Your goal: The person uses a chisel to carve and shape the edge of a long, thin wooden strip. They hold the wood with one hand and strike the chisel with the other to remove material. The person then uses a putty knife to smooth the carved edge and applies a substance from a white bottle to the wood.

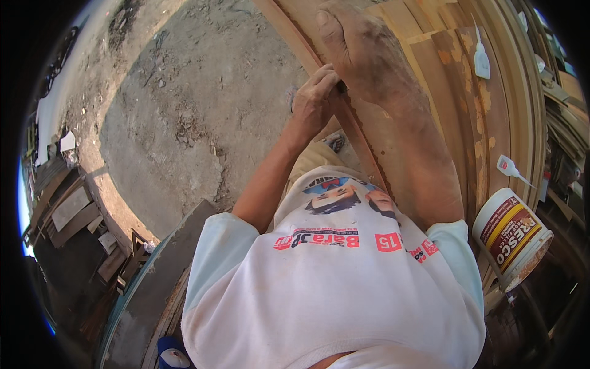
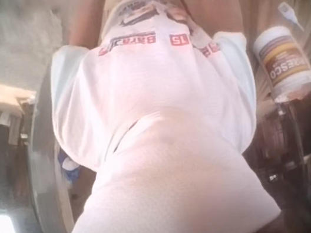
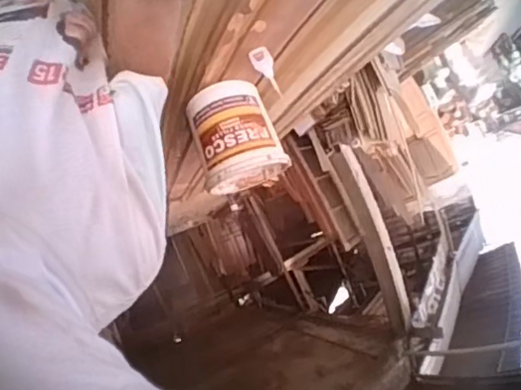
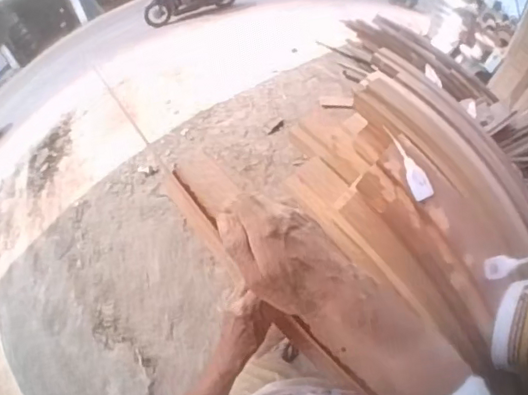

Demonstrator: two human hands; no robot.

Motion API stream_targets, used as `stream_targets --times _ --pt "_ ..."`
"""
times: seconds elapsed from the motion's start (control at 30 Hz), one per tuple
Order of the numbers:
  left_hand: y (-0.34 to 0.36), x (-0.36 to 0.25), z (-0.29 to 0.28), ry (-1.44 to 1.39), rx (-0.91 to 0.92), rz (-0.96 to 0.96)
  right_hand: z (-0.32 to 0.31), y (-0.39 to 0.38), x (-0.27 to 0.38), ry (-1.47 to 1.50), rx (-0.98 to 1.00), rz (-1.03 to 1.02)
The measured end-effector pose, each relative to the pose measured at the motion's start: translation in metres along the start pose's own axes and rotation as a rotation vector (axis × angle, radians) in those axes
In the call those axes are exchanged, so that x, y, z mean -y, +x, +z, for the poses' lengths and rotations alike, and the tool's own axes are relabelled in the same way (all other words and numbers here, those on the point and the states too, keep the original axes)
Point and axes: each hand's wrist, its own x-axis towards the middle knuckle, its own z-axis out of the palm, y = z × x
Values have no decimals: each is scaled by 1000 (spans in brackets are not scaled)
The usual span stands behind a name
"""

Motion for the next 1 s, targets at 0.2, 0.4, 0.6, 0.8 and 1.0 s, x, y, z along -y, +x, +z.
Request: stream_targets --times 0.2,0.4,0.6,0.8,1.0 --pt "-17 -10 -3 -121 -11 -85 29 4 -22 54 -46 31" --pt "-10 -8 9 26 -53 70 32 -14 -29 201 -209 246" --pt "-18 7 19 98 -91 63 4 -128 -43 -165 -188 206" --pt "-20 -1 5 16 -38 -9 -2 -200 -54 -225 29 347" --pt "-16 6 -8 6 -167 30 -22 -181 -36 -111 -256 202"
